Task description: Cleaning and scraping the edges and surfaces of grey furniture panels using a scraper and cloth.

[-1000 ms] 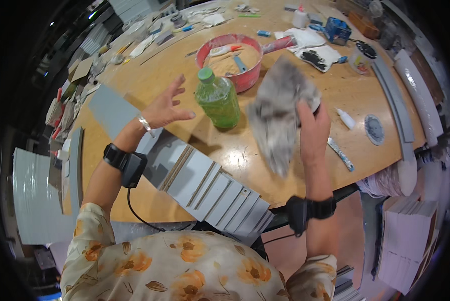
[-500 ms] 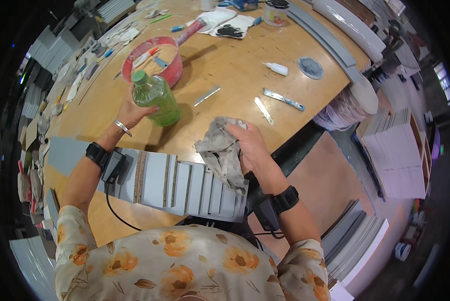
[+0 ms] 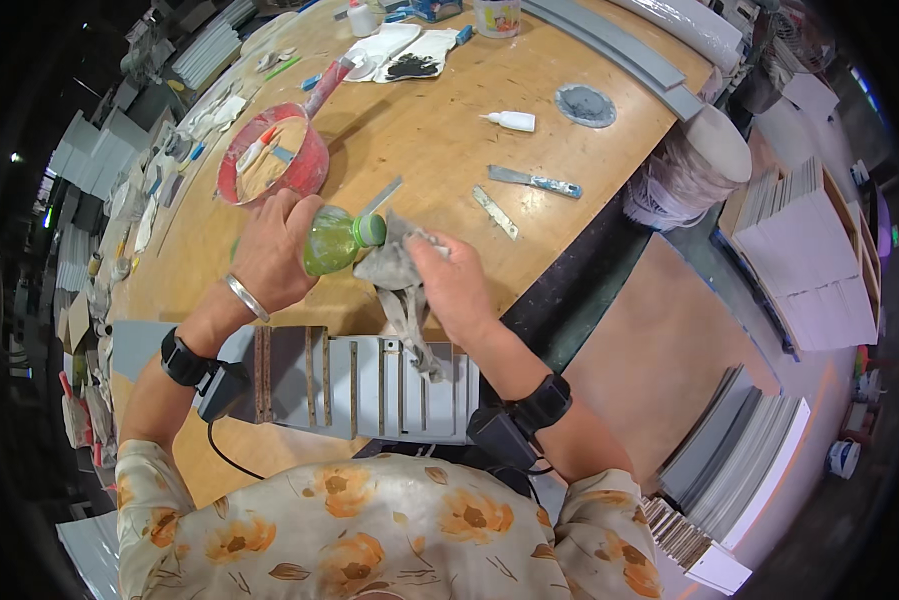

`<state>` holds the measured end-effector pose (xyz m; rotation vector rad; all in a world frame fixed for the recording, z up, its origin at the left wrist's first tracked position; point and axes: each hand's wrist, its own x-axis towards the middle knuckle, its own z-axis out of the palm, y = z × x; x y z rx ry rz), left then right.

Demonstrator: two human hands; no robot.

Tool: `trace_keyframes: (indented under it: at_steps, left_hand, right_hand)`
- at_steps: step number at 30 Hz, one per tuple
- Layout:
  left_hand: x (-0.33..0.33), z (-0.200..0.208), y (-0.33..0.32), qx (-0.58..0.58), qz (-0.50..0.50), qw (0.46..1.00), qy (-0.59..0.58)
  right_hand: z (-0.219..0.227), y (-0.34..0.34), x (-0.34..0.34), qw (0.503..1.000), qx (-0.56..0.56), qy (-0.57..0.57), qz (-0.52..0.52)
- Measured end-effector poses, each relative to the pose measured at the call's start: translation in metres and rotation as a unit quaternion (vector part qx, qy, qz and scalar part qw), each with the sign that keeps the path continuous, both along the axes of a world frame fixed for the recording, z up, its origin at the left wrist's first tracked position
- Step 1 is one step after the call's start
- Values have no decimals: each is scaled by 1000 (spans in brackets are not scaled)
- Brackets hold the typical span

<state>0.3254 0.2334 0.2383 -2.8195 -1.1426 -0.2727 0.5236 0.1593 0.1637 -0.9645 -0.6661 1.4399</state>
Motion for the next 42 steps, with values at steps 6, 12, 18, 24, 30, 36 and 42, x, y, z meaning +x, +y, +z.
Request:
trace_keyframes:
  at_steps: [6,12,18,24,30,36,42]
  left_hand:
    - [13,6,-5,5,11,997,81]
    - [21,9,-6,58,-23,994,91]
    - [9,-24,13,-10,-3,999,-53]
    - [-23,-55,32,-16,29,977,-213]
    - [-63,-73,32,-156,161,923,-312]
    - [-101,-71,14,-230,192,901,-313]
    - [-106,-48,-12,-72,230,963,-123]
  right_hand:
    - [-14,-1,0,999,2,32,14]
    - [-27,-2,5,998,-9,49,48]
    - [13,-18,51,980,62,-188,-25]
    - [5,-72,103,888,110,-426,-134]
    - [-57,-118,71,871,31,-483,-84]
    - [-64,-126,51,829,91,-551,-39]
    - [-74,-145,31,715,100,-690,51]
